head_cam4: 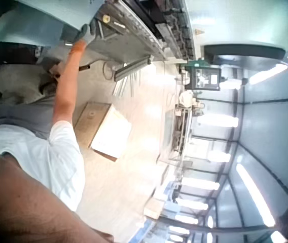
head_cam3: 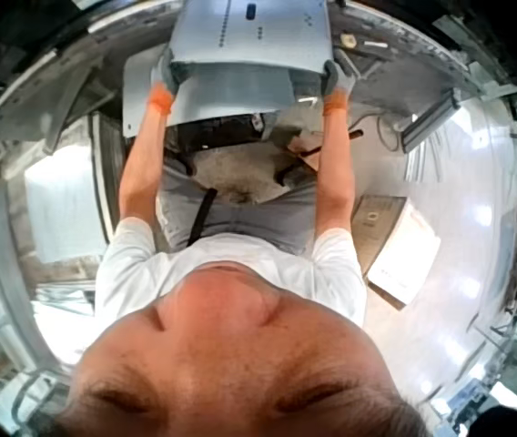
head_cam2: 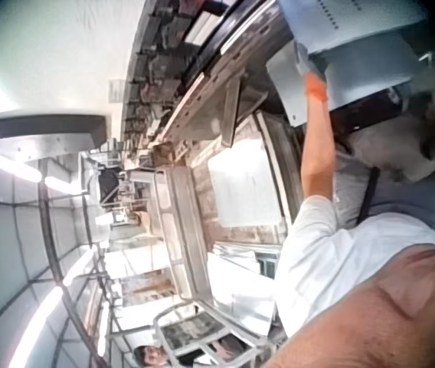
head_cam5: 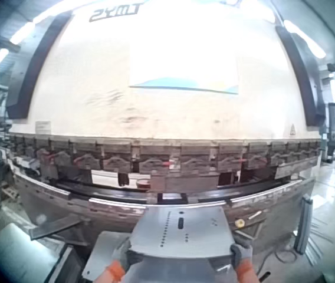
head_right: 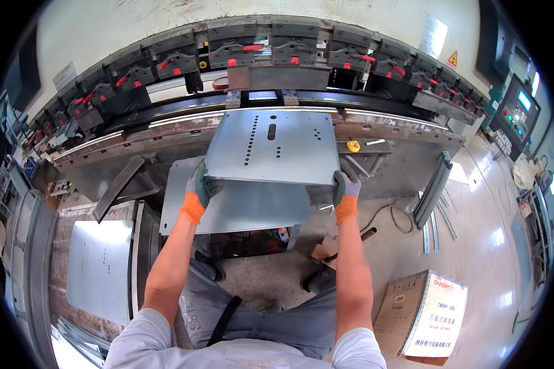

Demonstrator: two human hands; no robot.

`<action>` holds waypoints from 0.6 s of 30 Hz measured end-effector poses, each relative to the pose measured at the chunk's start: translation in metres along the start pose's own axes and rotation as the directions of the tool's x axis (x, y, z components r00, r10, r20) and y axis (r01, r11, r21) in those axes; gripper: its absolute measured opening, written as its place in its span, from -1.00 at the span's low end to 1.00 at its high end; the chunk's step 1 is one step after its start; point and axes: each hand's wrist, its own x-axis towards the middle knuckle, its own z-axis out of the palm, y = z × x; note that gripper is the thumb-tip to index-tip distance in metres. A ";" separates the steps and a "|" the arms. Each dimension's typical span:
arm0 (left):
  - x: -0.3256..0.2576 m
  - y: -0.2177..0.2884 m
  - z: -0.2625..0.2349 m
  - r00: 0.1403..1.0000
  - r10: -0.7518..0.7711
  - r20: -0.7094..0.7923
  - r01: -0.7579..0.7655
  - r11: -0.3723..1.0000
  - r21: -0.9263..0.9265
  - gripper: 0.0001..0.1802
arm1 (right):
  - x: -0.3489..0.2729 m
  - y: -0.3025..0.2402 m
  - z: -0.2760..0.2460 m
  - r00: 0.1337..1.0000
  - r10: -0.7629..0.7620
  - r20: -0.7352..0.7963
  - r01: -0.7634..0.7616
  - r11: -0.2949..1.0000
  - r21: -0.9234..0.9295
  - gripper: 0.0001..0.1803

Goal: The person sits at a press brake and repeatedly places metal sheets into the machine to bend them. They handle the sheets by hand, aligning them with the tooling, operating the machine, and then removing the bent pieces to place them on a nearby stack.

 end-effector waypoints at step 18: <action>0.050 -0.023 0.018 0.998 0.058 0.015 -0.055 0.985 -0.161 -0.59 | 0.087 0.009 0.034 0.976 0.205 -0.077 -0.216 0.958 -0.189 -0.66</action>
